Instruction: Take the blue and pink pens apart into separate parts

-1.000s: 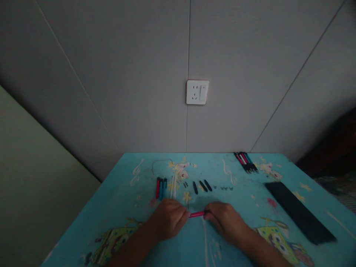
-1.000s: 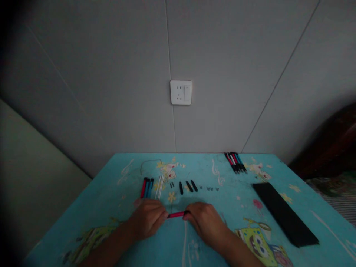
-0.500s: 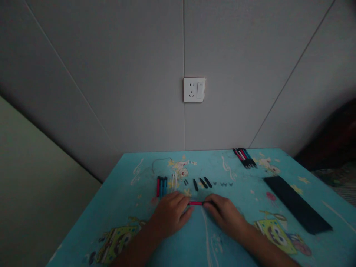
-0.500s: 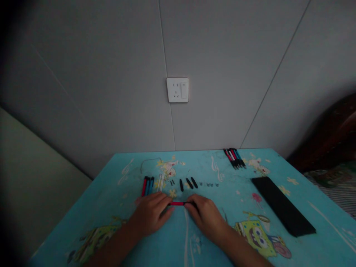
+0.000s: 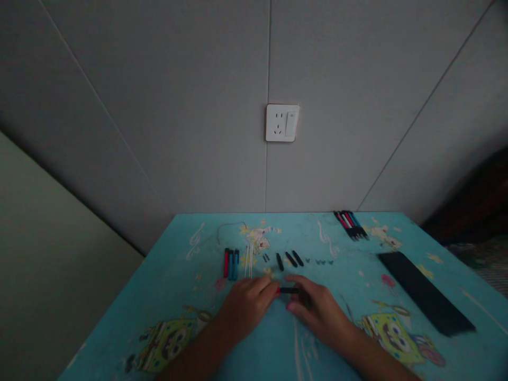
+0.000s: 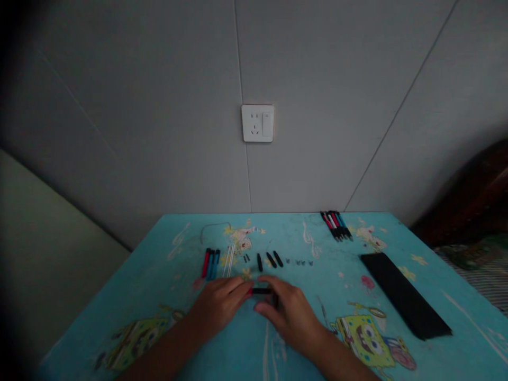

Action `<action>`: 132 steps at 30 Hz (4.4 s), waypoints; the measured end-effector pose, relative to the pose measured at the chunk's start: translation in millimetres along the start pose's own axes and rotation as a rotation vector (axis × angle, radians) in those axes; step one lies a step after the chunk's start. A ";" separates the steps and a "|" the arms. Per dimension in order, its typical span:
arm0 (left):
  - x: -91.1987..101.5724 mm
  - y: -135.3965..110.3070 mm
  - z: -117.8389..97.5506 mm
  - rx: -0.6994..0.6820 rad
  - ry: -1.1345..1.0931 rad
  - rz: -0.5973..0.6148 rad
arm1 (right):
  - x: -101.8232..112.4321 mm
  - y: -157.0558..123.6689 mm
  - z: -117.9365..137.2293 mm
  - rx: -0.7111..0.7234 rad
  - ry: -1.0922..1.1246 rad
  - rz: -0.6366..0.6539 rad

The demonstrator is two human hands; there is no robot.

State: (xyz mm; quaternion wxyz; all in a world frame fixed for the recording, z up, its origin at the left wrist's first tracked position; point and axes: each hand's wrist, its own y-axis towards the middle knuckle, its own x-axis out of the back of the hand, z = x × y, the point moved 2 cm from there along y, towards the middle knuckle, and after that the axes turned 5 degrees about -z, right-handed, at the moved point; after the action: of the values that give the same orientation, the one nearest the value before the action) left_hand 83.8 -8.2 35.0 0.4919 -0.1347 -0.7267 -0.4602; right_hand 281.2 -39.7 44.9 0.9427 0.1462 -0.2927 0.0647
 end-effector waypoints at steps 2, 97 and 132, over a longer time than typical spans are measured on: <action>0.7 -0.6 1.2 -0.021 0.000 -0.004 | -1.2 0.1 -0.9 -0.036 0.016 0.014; 17.0 5.9 29.8 0.541 0.041 0.291 | -12.5 50.1 -8.9 0.178 -0.944 -0.164; 34.5 4.2 68.7 0.653 0.167 0.137 | -41.9 84.7 6.0 0.108 -0.856 -0.140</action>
State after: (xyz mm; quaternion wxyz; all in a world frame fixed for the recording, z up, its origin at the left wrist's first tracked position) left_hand 29.4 40.3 59.8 0.5965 0.0196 -0.7822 -0.1788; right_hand 226.0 37.2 45.9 0.7294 0.2287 -0.6427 -0.0508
